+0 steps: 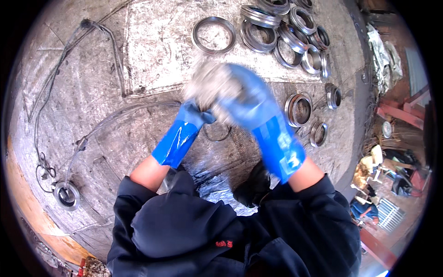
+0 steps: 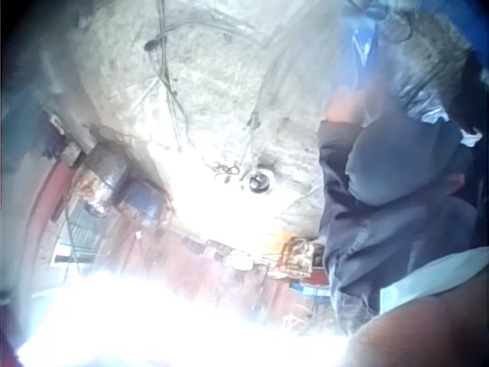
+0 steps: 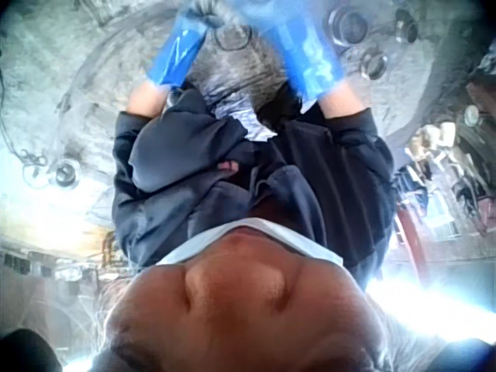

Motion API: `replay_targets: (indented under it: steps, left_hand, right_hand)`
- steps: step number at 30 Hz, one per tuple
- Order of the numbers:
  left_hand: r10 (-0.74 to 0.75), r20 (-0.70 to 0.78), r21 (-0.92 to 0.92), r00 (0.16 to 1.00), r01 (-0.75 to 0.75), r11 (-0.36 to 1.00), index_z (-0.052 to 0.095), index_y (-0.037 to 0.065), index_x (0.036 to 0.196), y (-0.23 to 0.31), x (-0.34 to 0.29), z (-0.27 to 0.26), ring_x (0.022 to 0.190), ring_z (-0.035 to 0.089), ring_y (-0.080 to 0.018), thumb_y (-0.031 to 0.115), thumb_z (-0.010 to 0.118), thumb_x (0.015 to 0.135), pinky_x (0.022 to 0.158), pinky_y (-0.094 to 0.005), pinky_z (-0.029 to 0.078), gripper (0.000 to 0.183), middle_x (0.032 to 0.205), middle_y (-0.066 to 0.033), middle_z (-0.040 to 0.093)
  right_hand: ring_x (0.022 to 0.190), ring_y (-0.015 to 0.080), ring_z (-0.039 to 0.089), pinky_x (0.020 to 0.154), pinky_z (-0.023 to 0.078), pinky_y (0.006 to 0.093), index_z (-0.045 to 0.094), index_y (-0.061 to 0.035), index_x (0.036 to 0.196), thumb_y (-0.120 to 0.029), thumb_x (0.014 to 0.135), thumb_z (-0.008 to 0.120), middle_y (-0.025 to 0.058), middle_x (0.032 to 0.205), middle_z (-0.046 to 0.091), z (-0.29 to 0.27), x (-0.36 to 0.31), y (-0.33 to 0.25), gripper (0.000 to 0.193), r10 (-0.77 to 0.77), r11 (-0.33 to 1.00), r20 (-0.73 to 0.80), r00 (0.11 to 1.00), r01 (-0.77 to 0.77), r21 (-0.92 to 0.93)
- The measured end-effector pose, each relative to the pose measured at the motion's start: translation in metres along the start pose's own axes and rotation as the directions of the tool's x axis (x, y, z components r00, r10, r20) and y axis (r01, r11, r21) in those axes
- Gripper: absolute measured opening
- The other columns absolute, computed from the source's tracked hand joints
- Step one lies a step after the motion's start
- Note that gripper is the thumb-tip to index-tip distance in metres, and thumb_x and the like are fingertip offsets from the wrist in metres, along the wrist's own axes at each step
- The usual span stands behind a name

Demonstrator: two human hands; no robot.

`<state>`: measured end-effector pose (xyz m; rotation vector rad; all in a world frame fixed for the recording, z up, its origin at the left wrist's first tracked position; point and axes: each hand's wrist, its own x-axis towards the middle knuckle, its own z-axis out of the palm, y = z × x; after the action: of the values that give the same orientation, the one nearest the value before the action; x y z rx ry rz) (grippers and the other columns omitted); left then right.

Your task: The person cleans a stack of metal rings with a cloth and wipes the grime off each ring before placing them onto a metal rod one at a time.

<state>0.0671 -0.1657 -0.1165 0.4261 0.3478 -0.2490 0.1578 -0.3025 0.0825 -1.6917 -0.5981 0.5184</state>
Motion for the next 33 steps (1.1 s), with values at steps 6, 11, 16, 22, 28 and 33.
replay_targets:
  steps: [6,11,16,22,28,33]
  left_hand:
    - [-0.054,-0.084,-0.079,0.995,0.047,0.996,0.063,0.008,0.115,0.007,-0.006,0.041,0.078,0.062,-0.0170,0.030,0.044,0.104,0.058,-0.0304,0.048,0.031,0.098,-0.0065,0.066]
    - [-0.409,0.077,-0.682,0.910,0.347,0.644,0.061,0.007,0.119,0.031,-0.008,0.023,0.081,0.062,-0.0181,0.031,0.044,0.104,0.058,-0.0303,0.048,0.033,0.102,-0.0095,0.065]
    - [0.102,-0.022,0.532,0.994,-0.075,0.843,0.066,0.005,0.105,0.023,-0.035,0.059,0.080,0.063,-0.0108,0.006,0.067,0.087,0.062,-0.0267,0.050,0.018,0.090,-0.0025,0.066]
    - [0.059,-0.097,0.615,0.994,0.013,0.789,0.068,0.005,0.093,0.035,-0.046,0.047,0.067,0.060,-0.0086,0.003,0.077,0.077,0.055,-0.0239,0.049,0.018,0.076,0.0042,0.064]
    - [0.202,0.057,0.325,0.978,-0.210,0.922,0.062,0.003,0.118,-0.015,-0.024,-0.014,0.098,0.065,-0.0193,0.004,0.055,0.097,0.082,-0.0357,0.054,0.023,0.112,-0.0081,0.066]
    - [-0.018,0.065,0.010,0.998,0.017,1.000,0.061,0.004,0.126,-0.016,-0.038,0.003,0.109,0.064,-0.0223,0.014,0.050,0.102,0.095,-0.0362,0.052,0.028,0.120,-0.0116,0.065]
  right_hand:
    - [0.120,0.0360,0.063,0.105,0.051,0.0443,0.069,-0.0105,0.121,-0.026,0.073,0.079,0.0144,0.131,0.065,0.040,0.009,0.047,0.051,-0.332,0.716,-0.056,0.942,0.213,-0.665]
    - [0.108,0.0376,0.065,0.095,0.053,0.0455,0.068,-0.0043,0.113,-0.034,0.084,0.069,0.0212,0.113,0.068,0.056,0.088,0.013,0.042,0.289,0.600,-0.088,0.953,-0.252,-0.759]
    - [0.112,0.0273,0.066,0.095,0.051,0.0384,0.063,-0.0008,0.130,-0.037,0.089,0.069,0.0182,0.121,0.069,-0.010,0.125,0.103,0.055,0.618,0.748,0.096,0.781,-0.545,-0.380]
    - [0.096,0.0203,0.070,0.080,0.056,0.0341,0.061,0.0009,0.132,-0.034,0.093,0.072,0.0132,0.114,0.071,0.006,0.116,0.083,0.054,0.697,0.708,-0.149,0.702,-0.706,-0.017]
    - [0.098,0.0278,0.072,0.079,0.059,0.0361,0.061,-0.0053,0.127,-0.027,0.089,0.075,0.0142,0.107,0.072,0.037,0.019,0.041,0.046,-0.086,0.965,-0.126,0.988,0.051,-0.258]
    - [0.102,0.0362,0.069,0.092,0.054,0.0422,0.065,-0.0038,0.125,-0.027,0.083,0.071,0.0184,0.112,0.071,0.037,0.045,0.056,0.048,0.148,0.889,-0.074,0.986,-0.165,-0.427]
